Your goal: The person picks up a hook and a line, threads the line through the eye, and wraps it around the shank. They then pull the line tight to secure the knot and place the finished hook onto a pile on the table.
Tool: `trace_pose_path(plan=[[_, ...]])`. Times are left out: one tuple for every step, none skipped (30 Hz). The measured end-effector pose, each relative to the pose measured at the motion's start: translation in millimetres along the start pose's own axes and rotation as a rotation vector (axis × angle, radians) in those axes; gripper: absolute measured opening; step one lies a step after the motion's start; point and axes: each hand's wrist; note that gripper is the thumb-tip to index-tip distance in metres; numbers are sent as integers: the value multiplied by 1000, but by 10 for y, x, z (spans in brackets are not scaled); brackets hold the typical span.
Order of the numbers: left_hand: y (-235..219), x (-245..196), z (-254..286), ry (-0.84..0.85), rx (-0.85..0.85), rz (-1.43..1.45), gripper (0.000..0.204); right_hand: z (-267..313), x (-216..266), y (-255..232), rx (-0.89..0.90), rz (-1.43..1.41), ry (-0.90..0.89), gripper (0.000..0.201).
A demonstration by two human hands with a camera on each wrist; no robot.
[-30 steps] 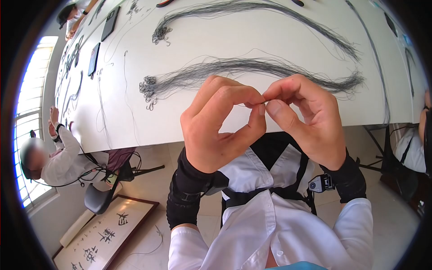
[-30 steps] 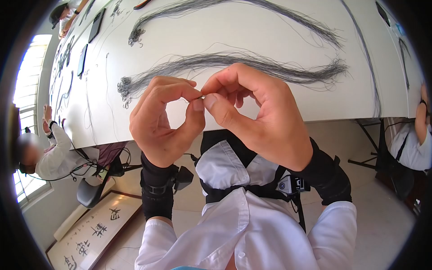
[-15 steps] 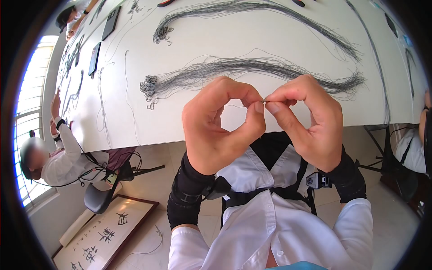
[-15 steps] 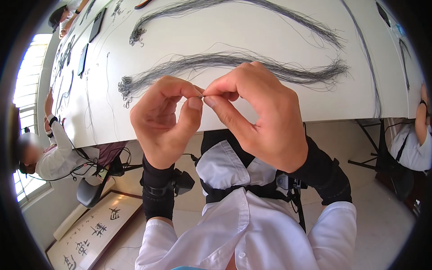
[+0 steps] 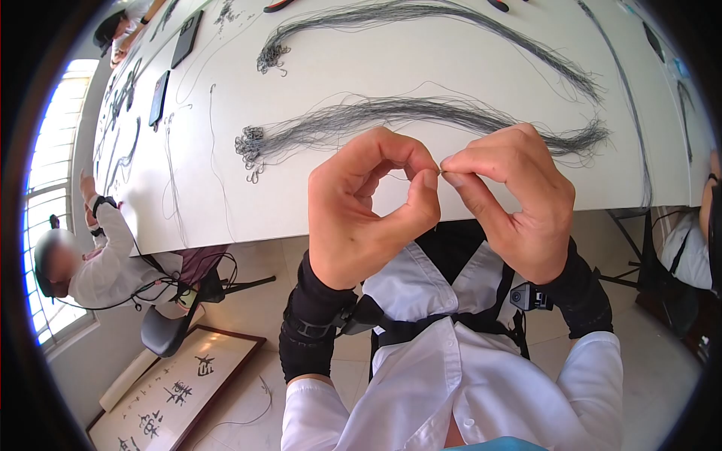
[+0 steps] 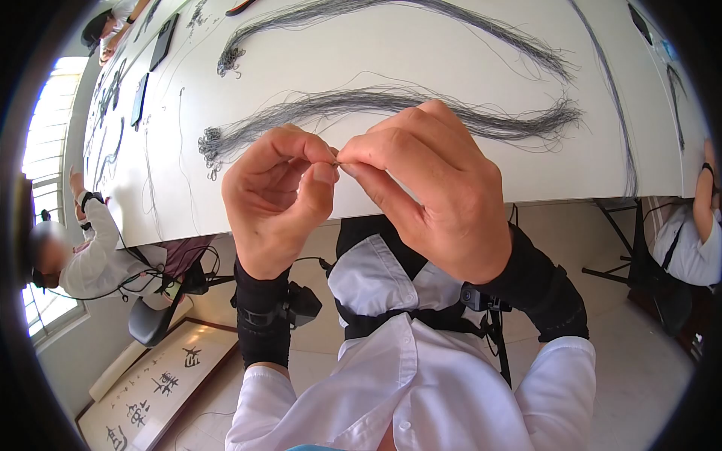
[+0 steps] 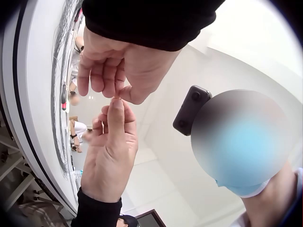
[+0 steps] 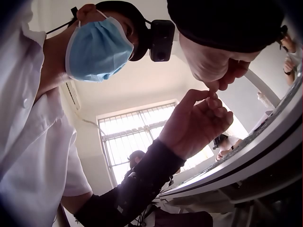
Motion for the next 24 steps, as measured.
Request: trace_pose_path(plan=[[2,12,-6,24,0,-13,8,1,-3,1,-2,0,-3,24],[3,16,-9,48,1,-27,8,1,-5,1,-4,1,-7,24],[1,-6,-6,1,4,-2,8,0,-7,1,-6,1,-11,24],[-2,-48,-1,-45,8,23,8,-1,-12,-1,-7,10,-25,25],[-7,-74,1,-92,11,49,8,-2,-19,-4,-8,19,-39,25],[-14,-80,-1,-104,20,58,8,-3,-25,-6,-9,28,-52,25],[-21,-83,-3,-116,29,66,8,-4,-29,-9,-7,33,-68,25],[-24,-85,-4,-128,38,75,8,-4,-33,-13,-6,38,-84,26],[-20,-86,-1,-130,37,75,8,-5,-37,-14,-4,43,-100,26],[-15,-88,1,-131,36,74,9,-2,-51,-3,-19,39,-113,27],[-11,-89,3,-133,34,74,9,6,-73,17,-34,36,-126,28],[-10,-82,2,-118,35,65,9,10,-88,27,-49,32,-140,29],[-10,-69,2,-103,35,56,9,11,-91,28,-49,33,-144,29],[-8,-60,3,-89,35,46,10,12,-93,27,-49,35,-149,29],[-3,-58,3,-79,28,42,10,13,-95,26,-50,36,-153,29],[4,-57,3,-69,21,38,11,14,-98,27,-52,38,-152,29],[8,-55,3,-59,14,34,12,16,-101,28,-54,40,-151,28],[5,-36,-1,-12,11,-6,12,17,-103,28,-56,42,-150,28],[-1,-3,-11,36,9,-46,13,14,-100,27,-56,43,-136,27],[-3,16,-17,83,6,-85,14,11,-93,23,-56,45,-123,27],[-1,19,-19,89,-2,-91,14,8,-85,18,-55,46,-110,26],[4,20,-20,94,-11,-97,14,5,-69,9,-48,38,-90,25],[9,21,-22,100,-19,-102,14,3,-48,-4,-42,30,-71,25],[12,26,-24,118,-33,-118,15,3,-38,-13,-35,22,-51,25]])
Point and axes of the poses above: each hand's wrist, its own z-axis away from the middle knuckle, its own y-axis out of the palm, x = y × z, and after that the axes turned 10 degrees about -z, right-handed
